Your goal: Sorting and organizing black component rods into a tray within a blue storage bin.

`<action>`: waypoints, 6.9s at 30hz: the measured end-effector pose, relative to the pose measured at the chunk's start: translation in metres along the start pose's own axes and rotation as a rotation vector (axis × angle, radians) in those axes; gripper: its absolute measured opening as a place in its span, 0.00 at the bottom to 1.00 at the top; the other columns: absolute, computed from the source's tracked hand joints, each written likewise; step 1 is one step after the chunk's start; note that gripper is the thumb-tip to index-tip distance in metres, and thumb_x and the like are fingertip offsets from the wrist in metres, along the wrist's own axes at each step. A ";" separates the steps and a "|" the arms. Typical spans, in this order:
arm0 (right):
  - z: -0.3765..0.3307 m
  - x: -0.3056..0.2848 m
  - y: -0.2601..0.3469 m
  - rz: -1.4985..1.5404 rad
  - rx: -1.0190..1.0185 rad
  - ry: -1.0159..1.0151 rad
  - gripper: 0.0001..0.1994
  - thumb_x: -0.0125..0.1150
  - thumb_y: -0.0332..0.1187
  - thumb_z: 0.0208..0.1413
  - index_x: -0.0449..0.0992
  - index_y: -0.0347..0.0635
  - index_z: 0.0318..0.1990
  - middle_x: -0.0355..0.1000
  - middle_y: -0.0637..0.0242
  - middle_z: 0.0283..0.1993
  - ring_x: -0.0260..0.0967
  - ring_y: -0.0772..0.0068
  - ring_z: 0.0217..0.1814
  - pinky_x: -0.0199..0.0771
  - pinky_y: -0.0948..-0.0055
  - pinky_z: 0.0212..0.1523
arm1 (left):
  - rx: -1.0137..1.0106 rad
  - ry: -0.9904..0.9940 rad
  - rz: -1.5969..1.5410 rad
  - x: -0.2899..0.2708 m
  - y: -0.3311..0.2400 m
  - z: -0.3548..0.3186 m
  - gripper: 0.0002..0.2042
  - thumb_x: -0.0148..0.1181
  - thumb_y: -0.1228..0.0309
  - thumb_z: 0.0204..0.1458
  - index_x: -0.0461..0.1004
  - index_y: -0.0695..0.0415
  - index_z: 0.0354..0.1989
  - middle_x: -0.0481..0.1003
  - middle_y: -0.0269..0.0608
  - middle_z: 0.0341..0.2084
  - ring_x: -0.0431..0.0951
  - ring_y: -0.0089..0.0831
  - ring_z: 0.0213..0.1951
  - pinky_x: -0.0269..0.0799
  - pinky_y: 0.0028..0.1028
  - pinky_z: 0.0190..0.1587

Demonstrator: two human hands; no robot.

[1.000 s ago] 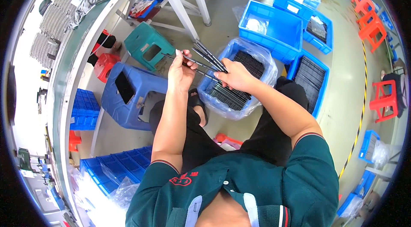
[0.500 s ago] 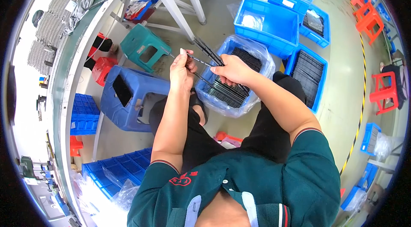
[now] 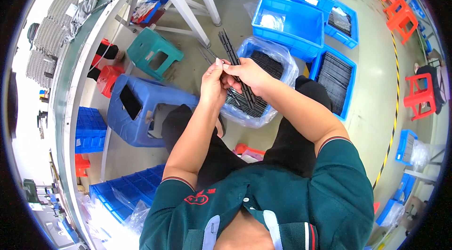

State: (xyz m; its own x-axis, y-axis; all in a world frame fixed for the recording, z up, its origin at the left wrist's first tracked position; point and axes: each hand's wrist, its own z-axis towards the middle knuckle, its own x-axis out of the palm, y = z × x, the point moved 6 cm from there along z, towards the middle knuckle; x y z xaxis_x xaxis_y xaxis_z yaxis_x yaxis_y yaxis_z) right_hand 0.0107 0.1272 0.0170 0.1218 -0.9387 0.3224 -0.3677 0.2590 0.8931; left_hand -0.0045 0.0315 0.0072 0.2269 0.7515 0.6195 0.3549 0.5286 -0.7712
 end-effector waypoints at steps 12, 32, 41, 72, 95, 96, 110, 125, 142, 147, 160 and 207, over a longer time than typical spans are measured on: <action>0.012 -0.021 0.018 0.118 0.011 -0.042 0.13 0.60 0.41 0.53 0.70 0.40 0.32 0.55 0.77 0.15 0.48 0.85 0.13 0.46 0.82 0.12 | -0.253 0.117 0.109 -0.003 0.013 0.001 0.13 0.51 0.60 0.57 0.69 0.58 0.28 0.62 0.26 0.17 0.52 0.15 0.16 0.47 0.17 0.18; 0.021 -0.016 0.010 -0.244 -0.065 -0.128 0.14 0.60 0.37 0.53 0.67 0.36 0.25 0.66 0.67 0.14 0.58 0.82 0.09 0.53 0.80 0.09 | -0.390 0.409 -0.059 0.002 0.013 -0.013 0.15 0.53 0.59 0.55 0.71 0.61 0.32 0.73 0.48 0.41 0.74 0.44 0.44 0.70 0.41 0.47; 0.012 -0.018 0.034 -0.621 -0.161 -0.194 0.14 0.51 0.39 0.57 0.65 0.35 0.29 0.69 0.65 0.18 0.63 0.78 0.14 0.62 0.75 0.16 | -0.283 0.123 -0.095 -0.027 0.003 -0.003 0.15 0.52 0.57 0.56 0.68 0.58 0.29 0.65 0.33 0.23 0.63 0.25 0.23 0.61 0.24 0.26; 0.019 -0.034 0.018 -0.284 -0.130 -0.153 0.10 0.56 0.37 0.56 0.66 0.41 0.37 0.59 0.76 0.17 0.54 0.85 0.15 0.51 0.82 0.13 | -0.085 -0.107 -0.093 -0.017 0.005 0.012 0.14 0.51 0.61 0.57 0.68 0.57 0.26 0.59 0.26 0.14 0.53 0.18 0.16 0.51 0.20 0.19; 0.023 -0.035 0.018 -0.238 -0.201 -0.259 0.16 0.64 0.42 0.48 0.68 0.38 0.28 0.62 0.70 0.17 0.56 0.79 0.13 0.57 0.75 0.14 | -0.426 0.430 -0.070 0.010 0.012 -0.021 0.14 0.56 0.60 0.52 0.71 0.61 0.31 0.70 0.46 0.43 0.74 0.45 0.44 0.72 0.47 0.45; 0.018 -0.030 0.015 -0.373 -0.130 -0.241 0.17 0.63 0.42 0.49 0.69 0.35 0.26 0.66 0.66 0.18 0.62 0.76 0.16 0.64 0.75 0.20 | -0.440 0.407 -0.058 0.005 0.016 -0.019 0.14 0.56 0.59 0.52 0.71 0.61 0.31 0.70 0.43 0.38 0.74 0.41 0.39 0.72 0.45 0.44; 0.002 -0.015 0.017 -0.443 -0.071 -0.075 0.09 0.49 0.37 0.58 0.62 0.41 0.33 0.66 0.67 0.19 0.56 0.82 0.12 0.53 0.81 0.11 | 0.028 -0.087 -0.251 -0.047 -0.026 0.010 0.14 0.51 0.59 0.57 0.69 0.58 0.31 0.63 0.30 0.20 0.63 0.23 0.23 0.66 0.27 0.29; -0.012 -0.006 0.005 -0.410 0.041 -0.011 0.10 0.56 0.35 0.54 0.62 0.42 0.31 0.63 0.72 0.17 0.55 0.85 0.12 0.51 0.83 0.10 | 0.065 -0.111 -0.358 -0.044 -0.019 0.018 0.14 0.53 0.59 0.56 0.69 0.59 0.34 0.60 0.30 0.21 0.59 0.21 0.23 0.60 0.24 0.27; 0.017 -0.029 0.019 -0.135 -0.049 -0.091 0.11 0.57 0.39 0.55 0.67 0.42 0.32 0.58 0.77 0.16 0.49 0.86 0.13 0.46 0.82 0.12 | -0.090 -0.107 -0.042 -0.022 0.003 0.010 0.13 0.52 0.60 0.57 0.68 0.57 0.26 0.58 0.25 0.14 0.53 0.15 0.15 0.49 0.18 0.17; 0.021 -0.020 0.010 -0.106 0.005 -0.054 0.10 0.59 0.39 0.53 0.71 0.41 0.29 0.61 0.75 0.17 0.51 0.86 0.13 0.45 0.84 0.13 | -0.309 0.063 0.038 -0.006 0.021 -0.006 0.14 0.52 0.58 0.57 0.69 0.57 0.27 0.62 0.27 0.17 0.54 0.16 0.17 0.49 0.18 0.20; 0.027 -0.082 0.046 0.124 -0.118 -0.362 0.15 0.60 0.44 0.52 0.64 0.48 0.23 0.53 0.79 0.14 0.45 0.86 0.11 0.40 0.82 0.11 | -0.440 0.299 -0.006 -0.009 0.015 -0.021 0.16 0.53 0.58 0.54 0.70 0.61 0.29 0.72 0.47 0.39 0.76 0.45 0.41 0.74 0.42 0.44; 0.000 0.003 0.013 -0.257 0.047 -0.072 0.14 0.50 0.38 0.58 0.65 0.34 0.30 0.68 0.61 0.20 0.68 0.70 0.16 0.68 0.73 0.13 | 0.025 -0.145 -0.088 -0.018 0.005 0.012 0.13 0.51 0.60 0.57 0.69 0.56 0.26 0.60 0.30 0.11 0.61 0.22 0.13 0.57 0.22 0.16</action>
State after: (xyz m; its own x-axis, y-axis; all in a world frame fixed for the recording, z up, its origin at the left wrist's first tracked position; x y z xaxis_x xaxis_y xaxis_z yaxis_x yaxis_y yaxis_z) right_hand 0.0064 0.1273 0.0292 0.1511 -0.9866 0.0618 -0.3758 0.0005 0.9267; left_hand -0.0178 0.0252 -0.0098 0.0616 0.7500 0.6586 0.3446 0.6033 -0.7192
